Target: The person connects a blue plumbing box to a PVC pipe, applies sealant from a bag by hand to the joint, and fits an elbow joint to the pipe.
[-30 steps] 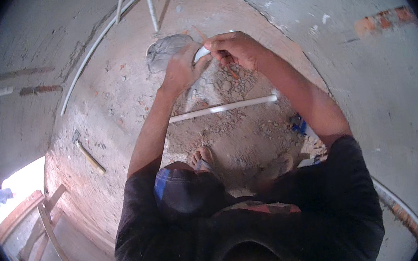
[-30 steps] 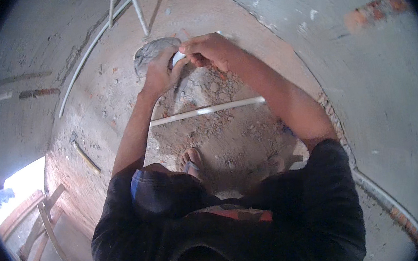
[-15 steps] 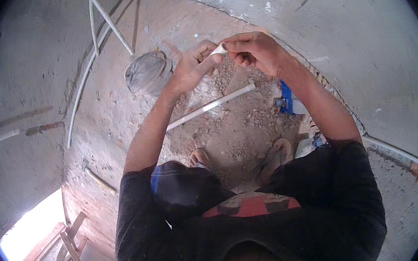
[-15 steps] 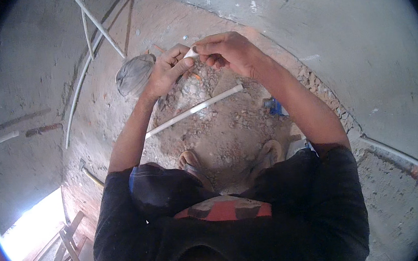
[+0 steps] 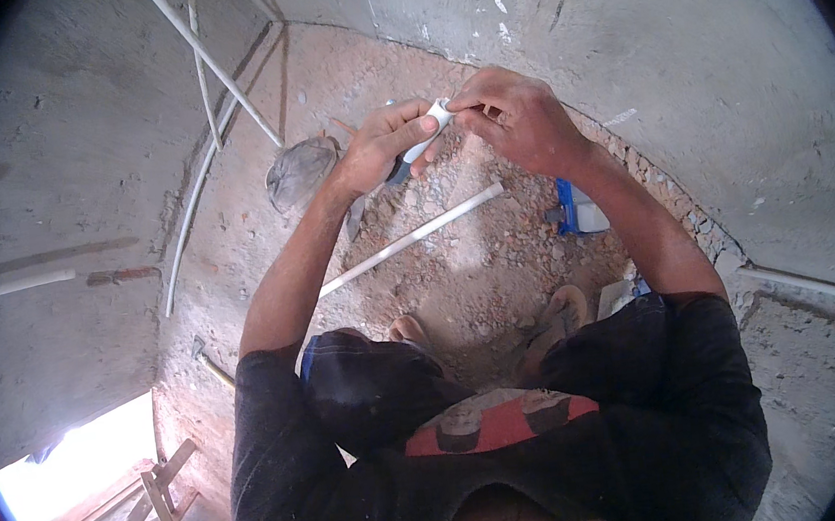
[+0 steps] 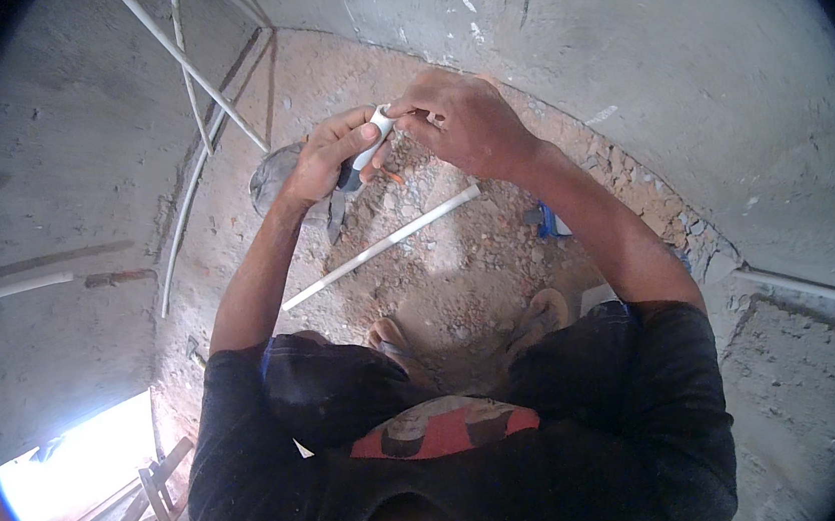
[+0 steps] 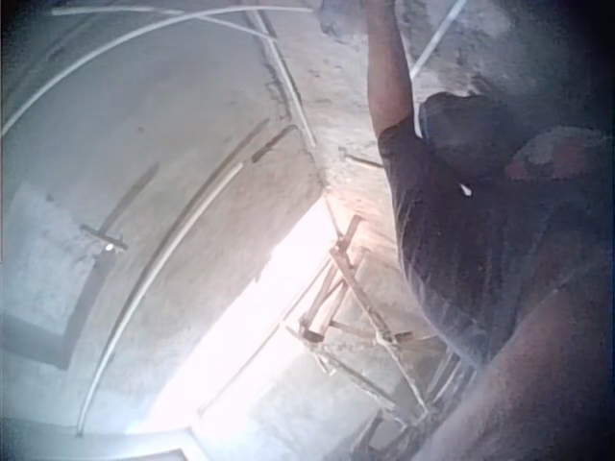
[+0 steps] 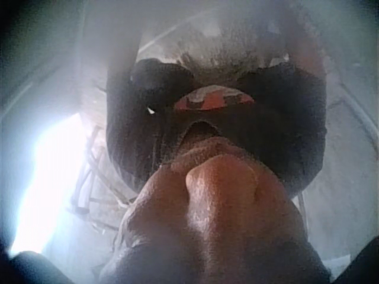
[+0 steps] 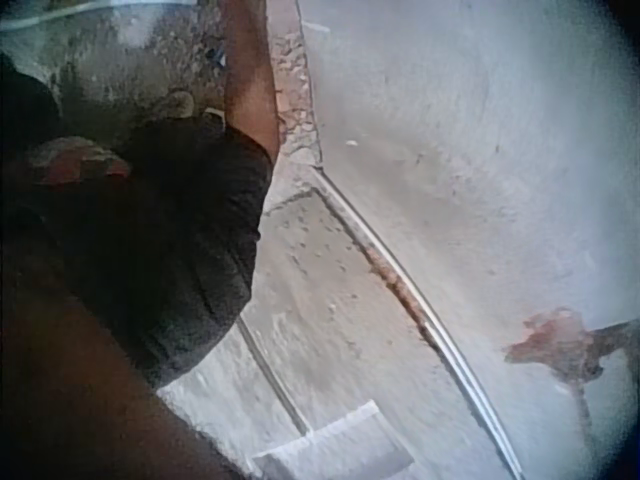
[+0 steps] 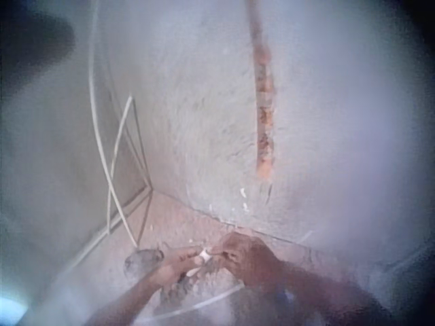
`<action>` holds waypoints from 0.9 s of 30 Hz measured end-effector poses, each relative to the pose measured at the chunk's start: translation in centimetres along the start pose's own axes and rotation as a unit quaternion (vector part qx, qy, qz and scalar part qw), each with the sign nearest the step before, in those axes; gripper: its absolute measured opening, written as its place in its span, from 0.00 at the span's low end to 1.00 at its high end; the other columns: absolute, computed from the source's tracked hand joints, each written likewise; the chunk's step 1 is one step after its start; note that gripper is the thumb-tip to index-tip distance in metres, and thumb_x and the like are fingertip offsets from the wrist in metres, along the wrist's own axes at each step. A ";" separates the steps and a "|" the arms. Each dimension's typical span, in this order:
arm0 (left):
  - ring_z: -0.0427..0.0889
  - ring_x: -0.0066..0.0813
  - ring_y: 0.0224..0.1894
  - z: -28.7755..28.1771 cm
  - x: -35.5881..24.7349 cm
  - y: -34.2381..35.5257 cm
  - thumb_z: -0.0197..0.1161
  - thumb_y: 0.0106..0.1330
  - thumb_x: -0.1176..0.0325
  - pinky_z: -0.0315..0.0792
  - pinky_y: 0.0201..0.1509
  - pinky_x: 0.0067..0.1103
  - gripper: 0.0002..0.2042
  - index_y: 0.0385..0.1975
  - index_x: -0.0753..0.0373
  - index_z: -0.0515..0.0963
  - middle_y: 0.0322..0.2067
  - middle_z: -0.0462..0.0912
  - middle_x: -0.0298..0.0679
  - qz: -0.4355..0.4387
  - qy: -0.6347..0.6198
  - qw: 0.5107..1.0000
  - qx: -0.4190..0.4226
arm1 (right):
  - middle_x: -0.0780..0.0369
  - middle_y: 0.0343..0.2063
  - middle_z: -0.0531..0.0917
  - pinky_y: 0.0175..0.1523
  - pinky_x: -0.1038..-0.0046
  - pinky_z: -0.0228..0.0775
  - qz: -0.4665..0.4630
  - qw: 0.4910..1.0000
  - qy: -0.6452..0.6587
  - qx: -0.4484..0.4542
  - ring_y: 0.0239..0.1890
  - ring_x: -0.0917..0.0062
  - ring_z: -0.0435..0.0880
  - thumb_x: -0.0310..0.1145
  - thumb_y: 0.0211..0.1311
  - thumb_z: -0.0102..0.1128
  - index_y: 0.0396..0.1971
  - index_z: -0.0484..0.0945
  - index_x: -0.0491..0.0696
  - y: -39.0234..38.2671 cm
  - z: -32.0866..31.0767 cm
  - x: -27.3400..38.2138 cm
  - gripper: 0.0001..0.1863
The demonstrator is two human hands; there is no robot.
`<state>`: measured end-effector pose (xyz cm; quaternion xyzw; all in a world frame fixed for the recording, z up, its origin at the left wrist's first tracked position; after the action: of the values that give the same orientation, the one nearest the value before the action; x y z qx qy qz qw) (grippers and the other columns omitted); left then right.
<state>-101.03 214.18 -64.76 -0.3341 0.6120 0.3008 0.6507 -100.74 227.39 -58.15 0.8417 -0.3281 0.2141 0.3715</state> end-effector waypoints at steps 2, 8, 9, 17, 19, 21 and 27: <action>0.71 0.15 0.22 0.3 -0.3 0.2 0.53 0.73 0.52 0.65 0.27 0.15 0.19 0.42 0.65 0.75 0.25 0.76 0.32 -0.004 0.021 1.000 -0.002 | 0.60 0.32 0.82 0.39 0.72 0.77 -0.005 1.000 0.005 -0.013 0.33 0.75 0.84 0.30 0.61 0.64 0.43 0.81 0.45 -0.1 -0.3 0.1 0.11; 0.76 0.17 0.27 0.6 -2.5 0.9 0.58 0.71 0.57 0.73 0.31 0.18 0.17 0.48 0.66 0.75 0.26 0.78 0.34 0.003 0.181 0.982 -0.053 | 0.58 0.27 0.83 0.36 0.75 0.76 0.063 0.995 0.072 0.002 0.29 0.76 0.83 0.36 0.61 0.66 0.35 0.84 0.42 -0.1 -1.2 -1.4 0.12; 0.78 0.19 0.28 0.4 -3.0 0.5 0.59 0.70 0.58 0.74 0.31 0.19 0.17 0.48 0.66 0.75 0.27 0.79 0.36 0.045 0.249 0.964 -0.081 | 0.59 0.27 0.84 0.37 0.75 0.77 0.110 0.982 0.155 0.011 0.29 0.78 0.83 0.37 0.62 0.66 0.36 0.84 0.42 -0.1 -1.2 -1.9 0.12; 0.84 0.44 0.32 3.4 -10.6 1.3 0.67 0.62 0.65 0.77 0.35 0.31 0.14 0.42 0.64 0.77 0.34 0.82 0.47 0.287 0.526 0.776 -0.199 | 0.60 0.31 0.84 0.36 0.78 0.76 0.264 0.852 0.448 -0.063 0.30 0.80 0.82 0.30 0.63 0.63 0.51 0.72 0.34 -1.0 -2.9 -4.9 0.20; 0.84 0.44 0.32 3.6 -10.5 1.8 0.67 0.62 0.64 0.77 0.34 0.32 0.14 0.41 0.64 0.77 0.34 0.82 0.46 0.292 0.537 0.769 -0.186 | 0.59 0.33 0.84 0.36 0.78 0.76 0.261 0.862 0.429 -0.067 0.31 0.79 0.82 0.30 0.63 0.62 0.54 0.71 0.33 -1.0 -3.3 -4.9 0.23; 0.85 0.43 0.36 4.6 -10.0 2.4 0.69 0.61 0.63 0.78 0.38 0.31 0.16 0.44 0.64 0.77 0.36 0.83 0.47 0.291 0.562 0.759 -0.157 | 0.62 0.32 0.85 0.38 0.78 0.78 0.232 0.888 0.388 -0.089 0.32 0.81 0.83 0.41 0.67 0.61 0.48 0.81 0.41 -1.3 -3.5 -4.6 0.19; 0.82 0.38 0.30 4.6 -6.9 4.8 0.69 0.61 0.58 0.75 0.35 0.30 0.18 0.44 0.62 0.78 0.30 0.81 0.47 0.191 0.539 0.805 -0.159 | 0.61 0.26 0.86 0.35 0.76 0.76 0.154 0.976 0.050 -0.143 0.27 0.81 0.84 0.37 0.62 0.65 0.38 0.85 0.46 -2.5 -5.0 -4.9 0.11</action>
<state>-102.62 220.82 -58.07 -0.4176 0.8594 0.2830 0.0831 -102.95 234.47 -59.14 0.7076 -0.4619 0.2609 0.4667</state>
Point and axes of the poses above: each hand's wrist, its own y-axis towards the middle knuckle, its own z-axis out of the palm, x = y × z, the point moved 9 cm from there along y, towards the middle knuckle
